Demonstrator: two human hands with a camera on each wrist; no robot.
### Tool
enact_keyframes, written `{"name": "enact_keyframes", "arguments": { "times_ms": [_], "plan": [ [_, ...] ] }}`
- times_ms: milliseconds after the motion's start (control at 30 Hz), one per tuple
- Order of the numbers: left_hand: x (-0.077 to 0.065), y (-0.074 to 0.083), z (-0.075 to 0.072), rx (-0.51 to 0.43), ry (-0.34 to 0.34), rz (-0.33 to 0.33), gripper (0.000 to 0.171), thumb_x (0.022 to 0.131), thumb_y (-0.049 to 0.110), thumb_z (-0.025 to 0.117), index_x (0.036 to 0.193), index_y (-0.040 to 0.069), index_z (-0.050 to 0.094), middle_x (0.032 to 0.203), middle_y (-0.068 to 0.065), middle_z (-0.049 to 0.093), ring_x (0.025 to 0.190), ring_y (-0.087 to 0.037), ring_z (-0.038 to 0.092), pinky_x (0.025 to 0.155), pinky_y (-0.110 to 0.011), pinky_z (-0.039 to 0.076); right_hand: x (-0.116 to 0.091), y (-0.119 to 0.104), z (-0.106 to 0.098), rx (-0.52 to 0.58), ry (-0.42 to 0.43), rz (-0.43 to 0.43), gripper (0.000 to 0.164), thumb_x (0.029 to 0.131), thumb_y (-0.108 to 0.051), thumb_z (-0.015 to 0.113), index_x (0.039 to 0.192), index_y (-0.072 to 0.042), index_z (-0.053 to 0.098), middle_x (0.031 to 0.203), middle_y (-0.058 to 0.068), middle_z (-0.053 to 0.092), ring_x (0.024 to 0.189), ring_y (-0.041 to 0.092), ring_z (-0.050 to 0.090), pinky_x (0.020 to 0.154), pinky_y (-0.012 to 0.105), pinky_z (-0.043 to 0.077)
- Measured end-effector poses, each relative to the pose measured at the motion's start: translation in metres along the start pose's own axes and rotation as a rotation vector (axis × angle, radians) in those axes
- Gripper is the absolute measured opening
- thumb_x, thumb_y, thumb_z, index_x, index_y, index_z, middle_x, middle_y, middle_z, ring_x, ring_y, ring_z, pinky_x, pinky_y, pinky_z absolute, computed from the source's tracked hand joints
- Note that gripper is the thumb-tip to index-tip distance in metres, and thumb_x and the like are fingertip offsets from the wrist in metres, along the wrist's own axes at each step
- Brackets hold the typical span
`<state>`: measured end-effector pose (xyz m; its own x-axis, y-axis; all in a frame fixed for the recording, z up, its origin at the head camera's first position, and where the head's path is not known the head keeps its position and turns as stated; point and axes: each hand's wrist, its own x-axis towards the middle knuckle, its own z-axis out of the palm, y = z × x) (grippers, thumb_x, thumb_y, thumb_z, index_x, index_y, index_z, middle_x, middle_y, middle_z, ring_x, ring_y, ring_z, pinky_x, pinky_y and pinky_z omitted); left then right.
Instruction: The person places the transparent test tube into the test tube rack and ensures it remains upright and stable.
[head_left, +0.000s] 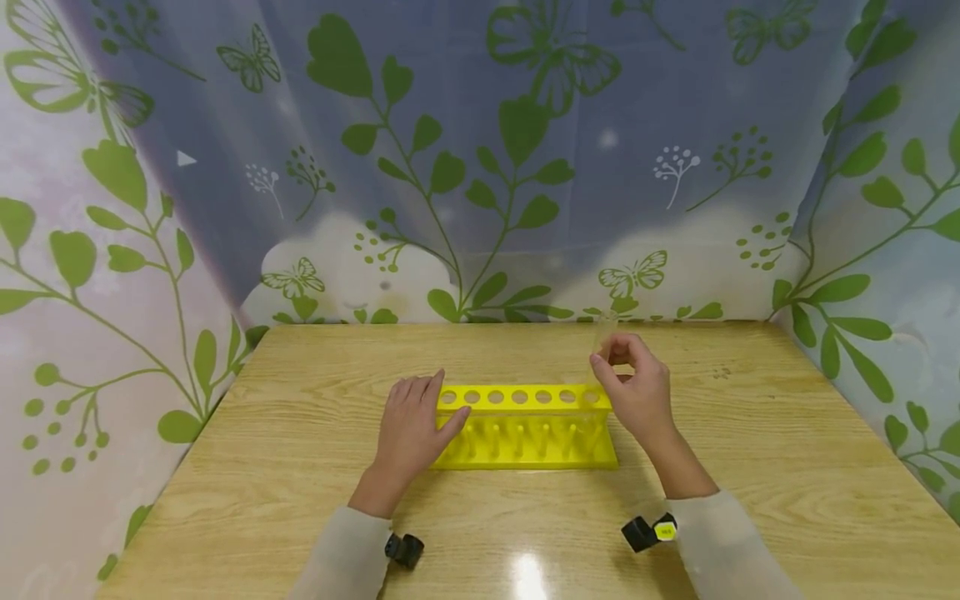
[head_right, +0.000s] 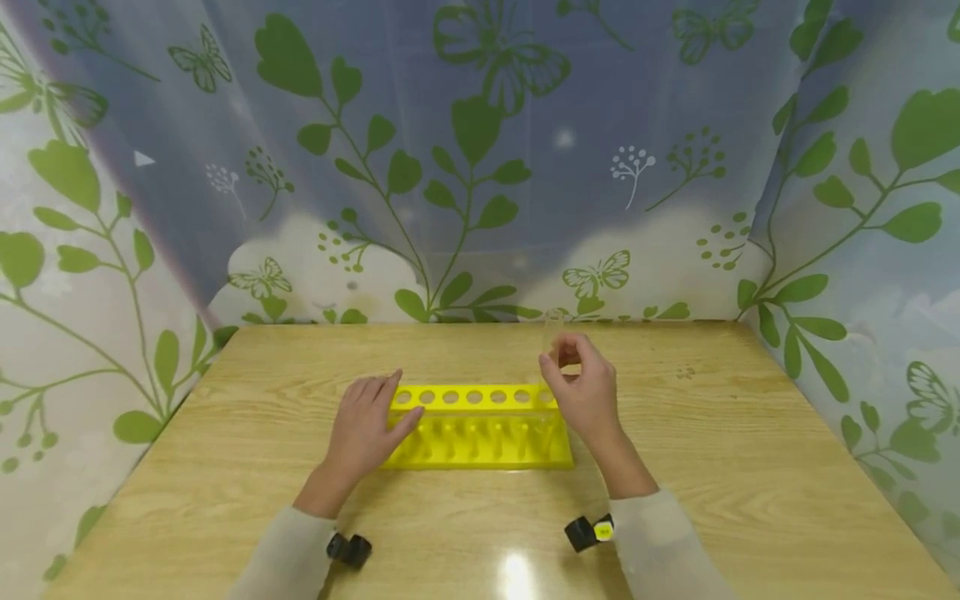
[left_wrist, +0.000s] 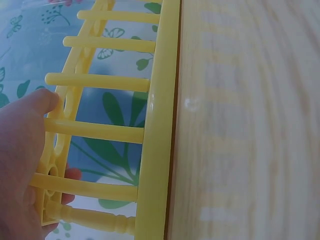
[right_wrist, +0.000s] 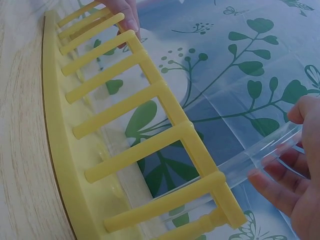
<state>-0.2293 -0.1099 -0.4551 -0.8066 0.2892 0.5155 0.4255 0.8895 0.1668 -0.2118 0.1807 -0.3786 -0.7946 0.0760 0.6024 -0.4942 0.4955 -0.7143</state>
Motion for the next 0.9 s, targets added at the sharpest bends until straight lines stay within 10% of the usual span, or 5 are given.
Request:
{"name": "enact_keyframes", "arguments": {
  "times_ms": [633,900],
  "plan": [
    [0.001,-0.001,0.002,-0.002,0.011,0.004,0.067,0.091,0.047,0.061,0.136,-0.002,0.053,0.118,-0.016,0.062,0.111,-0.033,0.055,0.105,-0.048,0.038,0.000,0.001,0.002,0.034,0.028,-0.031,0.010,0.091,0.002,0.063,0.096,0.008,0.058,0.083,0.016,0.061,0.076,0.006,0.058,0.056,0.010,0.048],
    [0.000,-0.001,0.002,-0.008,-0.001,-0.005,0.067,0.091,0.048,0.061,0.136,-0.002,0.053,0.119,-0.015,0.062,0.112,-0.033,0.055,0.106,-0.048,0.037,0.001,0.039,0.009,0.043,0.032,-0.029,0.010,0.091,-0.005,0.067,0.097,-0.001,0.061,0.083,0.007,0.062,0.077,0.002,0.059,0.055,0.013,0.050]
  ]
}}
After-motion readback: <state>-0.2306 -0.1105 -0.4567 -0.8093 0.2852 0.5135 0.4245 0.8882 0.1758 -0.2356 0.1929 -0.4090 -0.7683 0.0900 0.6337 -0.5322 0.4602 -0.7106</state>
